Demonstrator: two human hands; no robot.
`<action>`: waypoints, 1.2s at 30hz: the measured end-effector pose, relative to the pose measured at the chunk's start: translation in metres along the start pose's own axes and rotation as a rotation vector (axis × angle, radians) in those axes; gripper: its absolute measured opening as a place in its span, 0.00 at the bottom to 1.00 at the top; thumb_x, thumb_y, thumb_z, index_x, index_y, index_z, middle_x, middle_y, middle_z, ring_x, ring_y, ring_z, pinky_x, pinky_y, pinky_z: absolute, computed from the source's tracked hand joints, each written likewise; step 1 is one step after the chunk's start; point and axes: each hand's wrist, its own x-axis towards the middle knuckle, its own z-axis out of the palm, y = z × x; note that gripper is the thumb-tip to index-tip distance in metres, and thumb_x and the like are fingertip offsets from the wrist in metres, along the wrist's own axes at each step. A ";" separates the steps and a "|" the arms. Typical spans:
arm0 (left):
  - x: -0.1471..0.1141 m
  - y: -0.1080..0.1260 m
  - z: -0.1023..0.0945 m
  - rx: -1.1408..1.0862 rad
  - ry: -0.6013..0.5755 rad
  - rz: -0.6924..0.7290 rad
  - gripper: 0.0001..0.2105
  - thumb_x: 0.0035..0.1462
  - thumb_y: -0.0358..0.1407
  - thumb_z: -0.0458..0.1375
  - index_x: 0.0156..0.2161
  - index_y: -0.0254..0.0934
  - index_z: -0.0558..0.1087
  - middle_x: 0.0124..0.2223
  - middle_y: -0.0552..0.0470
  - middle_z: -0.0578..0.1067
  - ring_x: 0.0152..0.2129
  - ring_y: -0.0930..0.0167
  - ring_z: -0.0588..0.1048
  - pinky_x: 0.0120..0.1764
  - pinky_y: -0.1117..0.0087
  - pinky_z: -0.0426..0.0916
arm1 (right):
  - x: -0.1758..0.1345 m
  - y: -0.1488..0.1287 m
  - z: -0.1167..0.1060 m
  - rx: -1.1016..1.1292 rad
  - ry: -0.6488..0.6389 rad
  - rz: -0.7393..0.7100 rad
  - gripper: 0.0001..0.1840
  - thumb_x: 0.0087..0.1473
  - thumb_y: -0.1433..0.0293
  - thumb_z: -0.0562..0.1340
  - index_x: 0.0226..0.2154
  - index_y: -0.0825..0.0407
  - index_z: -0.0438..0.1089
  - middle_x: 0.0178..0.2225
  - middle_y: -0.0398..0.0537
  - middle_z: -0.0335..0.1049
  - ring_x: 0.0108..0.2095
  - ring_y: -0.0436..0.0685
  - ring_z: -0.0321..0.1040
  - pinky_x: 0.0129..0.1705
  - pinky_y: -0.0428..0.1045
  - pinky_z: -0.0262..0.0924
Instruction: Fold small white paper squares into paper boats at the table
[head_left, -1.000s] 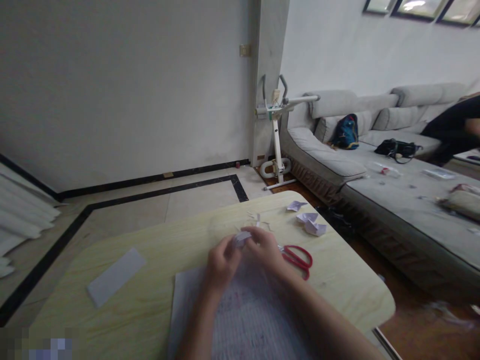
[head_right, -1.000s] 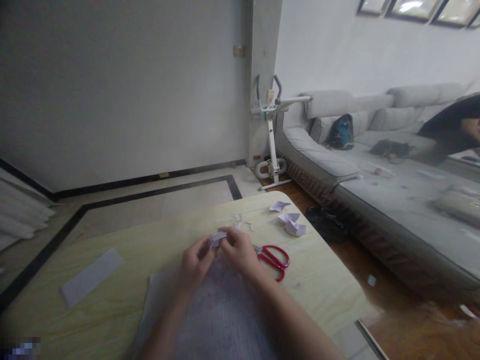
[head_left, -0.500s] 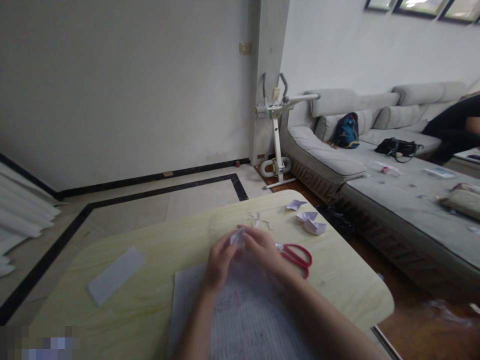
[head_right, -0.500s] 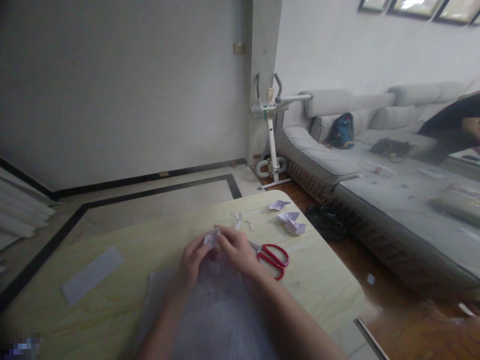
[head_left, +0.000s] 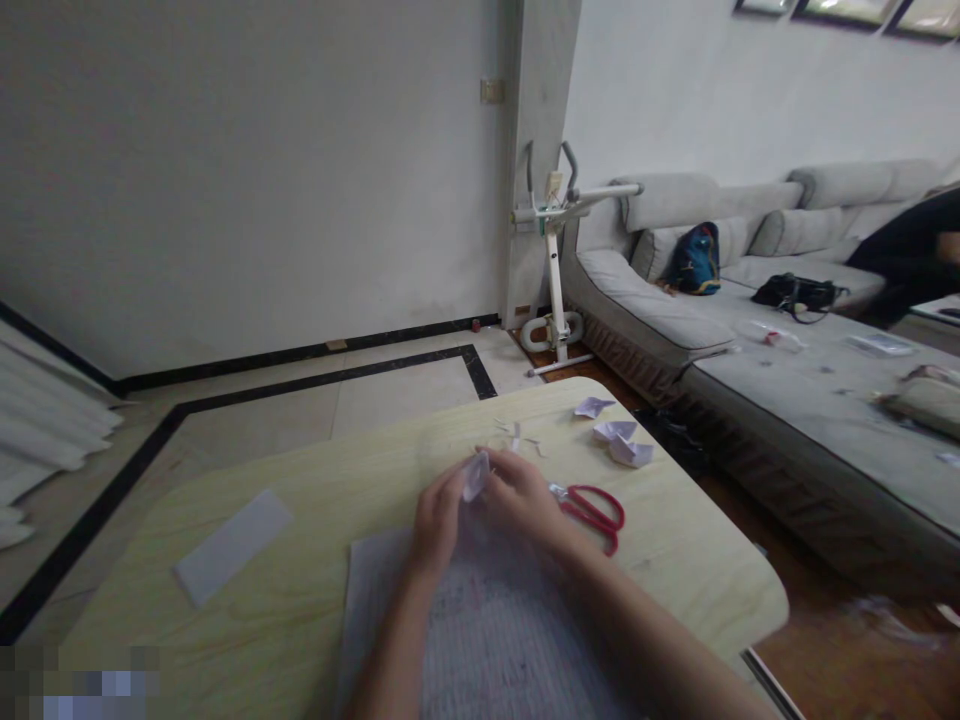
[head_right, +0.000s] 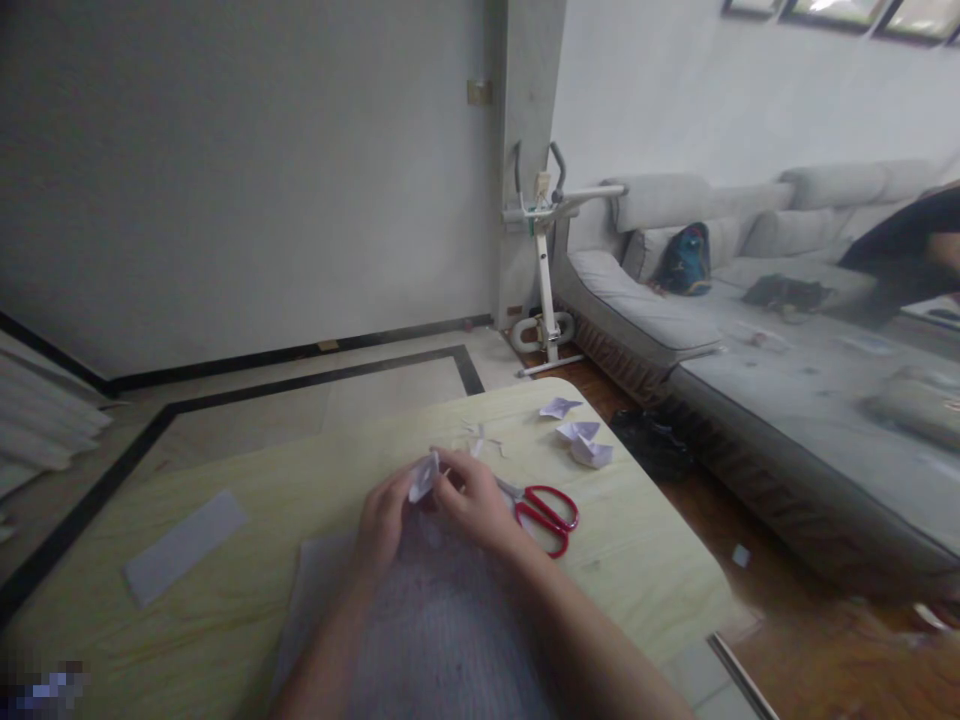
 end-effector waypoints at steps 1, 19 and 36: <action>0.000 0.000 0.001 0.016 0.015 -0.002 0.17 0.54 0.37 0.51 0.44 0.33 0.75 0.45 0.47 0.76 0.44 0.64 0.73 0.48 0.62 0.66 | 0.001 -0.002 0.000 -0.005 -0.001 -0.004 0.10 0.56 0.71 0.55 0.38 0.53 0.71 0.32 0.45 0.71 0.33 0.52 0.66 0.36 0.46 0.60; 0.000 0.010 0.000 -0.080 -0.058 -0.059 0.17 0.53 0.39 0.55 0.45 0.33 0.74 0.47 0.45 0.75 0.47 0.62 0.71 0.50 0.61 0.64 | 0.000 0.000 0.001 -0.055 0.084 -0.052 0.11 0.56 0.70 0.55 0.28 0.52 0.71 0.29 0.44 0.71 0.31 0.52 0.65 0.34 0.45 0.57; 0.004 -0.002 -0.007 -0.640 -0.013 -0.229 0.20 0.47 0.41 0.59 0.44 0.31 0.70 0.31 0.46 0.78 0.26 0.67 0.76 0.32 0.67 0.69 | -0.002 -0.006 -0.053 -0.207 0.260 0.027 0.10 0.53 0.71 0.55 0.29 0.55 0.72 0.27 0.46 0.72 0.29 0.53 0.66 0.31 0.45 0.60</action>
